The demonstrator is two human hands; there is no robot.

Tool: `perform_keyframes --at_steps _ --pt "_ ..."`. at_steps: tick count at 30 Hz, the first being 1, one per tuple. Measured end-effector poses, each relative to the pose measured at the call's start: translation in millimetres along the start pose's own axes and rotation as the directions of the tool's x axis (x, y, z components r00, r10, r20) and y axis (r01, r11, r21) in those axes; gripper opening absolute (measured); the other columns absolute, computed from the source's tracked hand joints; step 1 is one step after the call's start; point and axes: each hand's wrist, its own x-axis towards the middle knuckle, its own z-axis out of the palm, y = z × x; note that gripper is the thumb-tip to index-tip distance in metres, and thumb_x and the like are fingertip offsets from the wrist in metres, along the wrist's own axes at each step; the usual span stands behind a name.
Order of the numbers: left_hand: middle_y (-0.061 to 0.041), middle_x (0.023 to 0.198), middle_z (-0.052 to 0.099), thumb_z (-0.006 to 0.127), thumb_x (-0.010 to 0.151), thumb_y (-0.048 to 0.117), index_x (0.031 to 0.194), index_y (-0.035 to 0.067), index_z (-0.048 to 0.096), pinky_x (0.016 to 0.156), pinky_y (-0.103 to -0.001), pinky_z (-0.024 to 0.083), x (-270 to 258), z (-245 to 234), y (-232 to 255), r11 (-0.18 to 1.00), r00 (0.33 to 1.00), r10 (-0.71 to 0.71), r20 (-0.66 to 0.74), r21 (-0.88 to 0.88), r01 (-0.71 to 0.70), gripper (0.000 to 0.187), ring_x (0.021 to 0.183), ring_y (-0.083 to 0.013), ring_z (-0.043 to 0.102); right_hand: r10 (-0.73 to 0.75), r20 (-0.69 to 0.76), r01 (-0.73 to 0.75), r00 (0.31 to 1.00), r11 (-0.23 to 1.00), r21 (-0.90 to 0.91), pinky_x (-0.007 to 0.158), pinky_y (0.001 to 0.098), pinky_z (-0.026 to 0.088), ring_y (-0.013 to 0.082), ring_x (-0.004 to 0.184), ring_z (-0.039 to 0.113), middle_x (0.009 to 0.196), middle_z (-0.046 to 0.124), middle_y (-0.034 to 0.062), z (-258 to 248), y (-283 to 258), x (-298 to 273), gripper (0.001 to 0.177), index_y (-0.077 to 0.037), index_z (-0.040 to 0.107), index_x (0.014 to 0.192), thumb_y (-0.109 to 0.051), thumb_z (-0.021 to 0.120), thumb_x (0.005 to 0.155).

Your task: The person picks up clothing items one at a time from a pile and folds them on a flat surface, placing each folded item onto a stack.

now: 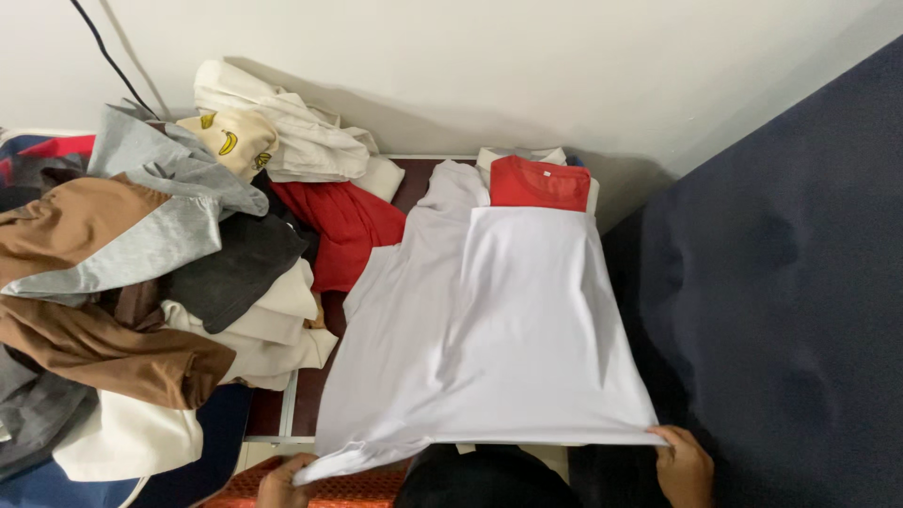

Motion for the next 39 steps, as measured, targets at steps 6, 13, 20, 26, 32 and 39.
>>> perform_keyframes --at_steps 6,13,20,26,32,39 --pt "-0.009 0.117 0.077 0.073 0.084 0.011 0.119 0.015 0.074 0.106 -0.034 0.053 7.5 4.9 8.8 0.956 0.929 -0.062 0.366 0.288 -0.050 0.035 0.114 -0.0218 0.073 0.124 0.278 -0.060 0.953 0.972 -0.229 0.111 0.0312 0.047 0.0194 0.121 0.067 0.128 0.071 0.0039 33.5 37.8 1.4 0.037 -0.022 0.083 0.111 0.002 0.062 0.091" --pt "-0.019 0.130 0.063 0.071 0.089 0.026 0.127 0.003 0.061 0.105 -0.045 0.048 74.1 -12.6 179.2 0.919 0.947 0.306 0.095 0.229 -0.320 0.046 0.125 -0.0355 0.059 0.187 0.352 -0.143 0.917 0.979 -0.147 0.101 0.0260 0.056 0.0145 0.106 0.074 0.132 0.070 0.0031 54.2 19.8 3.0 0.043 -0.029 0.079 0.122 -0.003 0.067 0.089" --pt "-0.012 0.162 0.033 0.066 0.088 0.034 0.149 0.022 0.046 0.115 -0.059 0.027 176.0 10.6 322.1 0.381 0.625 0.747 0.229 0.622 -0.684 0.066 0.149 -0.0309 0.027 0.353 0.307 -0.324 0.884 0.935 -0.142 0.099 0.0266 0.057 0.0149 0.103 0.074 0.133 0.071 0.0008 38.8 -36.9 -11.7 0.038 -0.029 0.080 0.121 -0.006 0.071 0.092" --pt "-0.008 0.171 0.002 0.038 0.097 0.062 0.162 0.036 0.010 0.120 -0.061 0.007 212.4 7.2 300.3 0.528 0.916 0.368 0.159 0.775 -0.346 0.075 0.155 -0.0255 0.003 0.244 0.347 -0.232 0.905 0.970 -0.078 0.106 0.0302 0.055 0.0193 0.127 0.063 0.137 0.062 0.0073 36.7 -15.2 -8.5 0.036 -0.022 0.080 0.120 -0.003 0.060 0.097" --pt "-0.008 0.173 0.004 0.042 0.098 0.061 0.164 0.035 0.011 0.119 -0.067 0.009 217.8 -16.6 288.8 0.574 0.959 0.276 0.059 0.791 -0.213 0.077 0.158 -0.0240 0.005 0.327 0.193 -0.306 0.925 0.943 -0.131 0.113 0.0302 0.053 0.0168 0.124 0.071 0.134 0.071 0.0045 34.4 -13.5 -29.5 0.034 -0.021 0.084 0.115 -0.002 0.063 0.096" --pt "-0.018 0.139 0.050 0.065 0.088 0.021 0.131 0.007 0.054 0.106 -0.052 0.039 137.8 -11.0 247.6 0.698 0.735 0.674 -0.066 0.380 -0.606 0.047 0.131 -0.0364 0.044 0.241 0.244 -0.214 0.939 0.968 -0.131 0.103 0.0320 0.055 0.0199 0.117 0.069 0.130 0.069 0.0042 44.1 -23.0 -26.5 0.036 -0.020 0.080 0.116 0.001 0.067 0.089"
